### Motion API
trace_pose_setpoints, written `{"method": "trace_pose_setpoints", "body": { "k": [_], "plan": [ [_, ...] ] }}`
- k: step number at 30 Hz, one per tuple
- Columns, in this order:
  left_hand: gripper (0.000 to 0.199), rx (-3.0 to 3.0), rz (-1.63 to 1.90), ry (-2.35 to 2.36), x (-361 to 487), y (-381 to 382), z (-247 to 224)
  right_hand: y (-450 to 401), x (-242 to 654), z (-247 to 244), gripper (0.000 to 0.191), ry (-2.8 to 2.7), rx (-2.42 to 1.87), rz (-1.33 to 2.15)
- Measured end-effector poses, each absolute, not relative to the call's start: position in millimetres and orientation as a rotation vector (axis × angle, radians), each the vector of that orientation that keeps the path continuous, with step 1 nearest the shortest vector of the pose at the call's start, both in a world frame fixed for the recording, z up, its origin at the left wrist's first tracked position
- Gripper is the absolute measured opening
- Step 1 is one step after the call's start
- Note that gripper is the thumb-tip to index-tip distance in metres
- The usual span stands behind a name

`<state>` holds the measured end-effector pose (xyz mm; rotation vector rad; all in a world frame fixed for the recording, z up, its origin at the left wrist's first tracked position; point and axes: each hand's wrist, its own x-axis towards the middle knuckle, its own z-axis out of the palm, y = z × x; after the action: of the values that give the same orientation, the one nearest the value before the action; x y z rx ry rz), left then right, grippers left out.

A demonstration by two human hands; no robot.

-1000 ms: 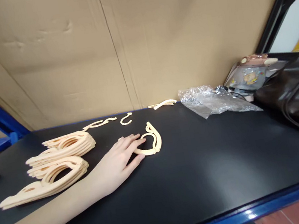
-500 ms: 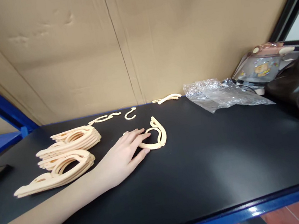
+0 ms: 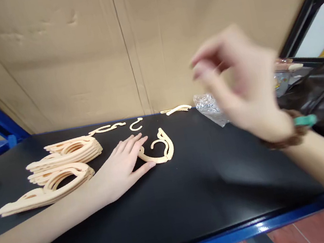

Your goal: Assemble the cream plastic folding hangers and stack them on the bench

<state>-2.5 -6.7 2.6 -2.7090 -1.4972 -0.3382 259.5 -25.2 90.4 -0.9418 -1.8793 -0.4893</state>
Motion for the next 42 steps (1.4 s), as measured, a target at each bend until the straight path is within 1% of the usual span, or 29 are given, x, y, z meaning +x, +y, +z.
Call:
{"method": "trace_pose_setpoints", "body": {
  "k": [2, 4, 7, 9, 13, 15, 18, 23, 25, 32, 36, 39, 42],
  "plan": [
    [0.066, -2.737, -0.339, -1.558, -6.5, -6.8, 4.5, -17.3, 253.2, 77.0, 0.021, -2.039, -1.052, -0.552],
    [0.061, -2.764, -0.413, -1.585, -13.0, -5.3, 4.0, -11.0, 245.7, 57.3, 0.025, -2.250, -1.160, -0.579],
    [0.052, -2.812, -0.583, -1.550, -22.7, -0.6, 2.0, -9.2, 237.2, 28.2, 0.033, -2.407, -1.177, -0.510],
    [0.045, -2.874, -0.650, -1.499, -25.6, 2.2, 2.4, -11.9, 234.1, 15.8, 0.035, -2.486, -1.182, -0.402],
    [0.021, -2.918, -0.532, -1.330, -21.9, 0.6, 7.1, -15.6, 230.2, 9.3, 0.034, -2.576, -1.175, -0.240],
    [0.017, -2.892, -0.487, -1.278, -18.9, -3.0, 8.9, -15.1, 229.5, 10.2, 0.035, -2.605, -1.128, -0.180],
    [0.024, -2.861, -0.508, -1.255, -17.0, -7.3, 8.9, -13.4, 230.5, 10.8, 0.040, -2.644, -0.995, -0.070],
    [0.055, -2.940, -0.512, -1.137, -17.3, -9.0, 4.9, -12.4, 232.7, 6.6, 0.046, -2.673, -0.869, 0.056],
    [0.063, -2.968, -0.487, -1.070, -17.4, -9.1, 2.7, -13.0, 232.3, 4.5, 0.047, -2.683, -0.837, 0.076],
    [0.066, -3.006, -0.396, -1.057, -18.3, -8.8, -1.4, -21.4, 224.7, 5.7, 0.050, -2.760, -0.715, 0.087],
    [0.062, -3.024, -0.368, -1.110, -18.3, -9.1, 0.3, -24.8, 220.3, 7.3, 0.048, -2.823, -0.680, 0.141],
    [0.059, -3.016, -0.327, -1.128, -17.1, -10.4, 5.0, -24.8, 219.6, 7.3, 0.051, -2.809, -0.675, 0.138],
    [0.061, -2.977, -0.259, -1.133, -17.3, -12.1, 11.5, -24.9, 221.1, 8.6, 0.055, -2.752, -0.669, 0.072]
  ]
}}
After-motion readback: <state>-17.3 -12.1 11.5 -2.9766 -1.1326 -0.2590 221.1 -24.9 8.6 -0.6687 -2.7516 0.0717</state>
